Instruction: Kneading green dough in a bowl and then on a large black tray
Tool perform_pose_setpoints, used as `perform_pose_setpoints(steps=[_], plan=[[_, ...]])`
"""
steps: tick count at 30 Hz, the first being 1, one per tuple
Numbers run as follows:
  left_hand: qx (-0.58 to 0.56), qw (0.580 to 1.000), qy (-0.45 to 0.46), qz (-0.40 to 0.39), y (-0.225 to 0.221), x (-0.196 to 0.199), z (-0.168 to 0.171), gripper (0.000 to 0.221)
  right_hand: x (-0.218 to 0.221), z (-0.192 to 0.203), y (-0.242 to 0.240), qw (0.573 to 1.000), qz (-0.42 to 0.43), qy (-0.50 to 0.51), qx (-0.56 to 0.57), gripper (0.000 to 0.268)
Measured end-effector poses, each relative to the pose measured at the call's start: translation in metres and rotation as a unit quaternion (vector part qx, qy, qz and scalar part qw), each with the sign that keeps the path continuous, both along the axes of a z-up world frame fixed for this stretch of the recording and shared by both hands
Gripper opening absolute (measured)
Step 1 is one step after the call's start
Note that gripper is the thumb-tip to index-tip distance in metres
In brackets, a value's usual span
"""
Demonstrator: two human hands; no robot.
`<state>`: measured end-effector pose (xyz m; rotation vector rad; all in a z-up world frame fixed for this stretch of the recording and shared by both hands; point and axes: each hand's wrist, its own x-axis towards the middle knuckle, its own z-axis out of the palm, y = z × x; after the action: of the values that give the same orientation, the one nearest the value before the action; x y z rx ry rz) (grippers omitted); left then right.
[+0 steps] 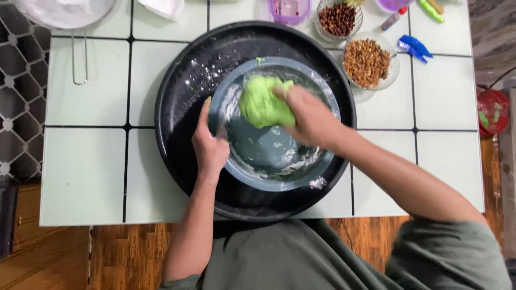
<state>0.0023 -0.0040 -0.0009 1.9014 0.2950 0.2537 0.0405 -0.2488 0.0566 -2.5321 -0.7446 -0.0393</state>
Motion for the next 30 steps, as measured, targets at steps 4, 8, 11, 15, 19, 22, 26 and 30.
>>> perform_pose_setpoints(steps=[4,8,11,15,19,22,26,30], plan=[[0.008,1.0,0.021,-0.001,0.003,-0.003,-0.008,0.065,-0.037,0.038,-0.006,0.983,0.14,0.108,-0.054,0.045],[0.01,1.0,0.018,-0.009,0.003,-0.002,-0.006,0.065,-0.035,0.071,-0.003,0.987,0.102,0.024,-0.123,0.03],[0.01,1.0,0.02,-0.012,0.002,-0.002,-0.004,0.066,-0.02,0.049,0.031,0.941,0.192,0.103,-0.26,0.081],[0.001,1.0,-0.01,-0.026,0.003,0.004,-0.007,0.068,-0.003,-0.027,0.047,0.894,0.236,0.076,-0.373,0.107],[0.011,0.999,0.033,-0.002,0.002,0.001,-0.008,0.066,0.01,-0.072,0.05,0.935,0.201,-0.097,-0.277,0.083],[0.013,1.0,0.028,0.0,0.002,0.0,-0.015,0.065,0.01,-0.09,0.058,0.951,0.149,-0.126,-0.239,0.054],[0.019,1.0,-0.01,0.011,0.002,0.004,-0.016,0.064,0.031,-0.111,0.054,0.975,0.073,-0.012,-0.209,0.058],[0.042,0.999,-0.008,-0.001,0.003,-0.002,-0.02,0.067,0.019,-0.041,0.03,0.99,-0.013,0.055,-0.127,0.061]])
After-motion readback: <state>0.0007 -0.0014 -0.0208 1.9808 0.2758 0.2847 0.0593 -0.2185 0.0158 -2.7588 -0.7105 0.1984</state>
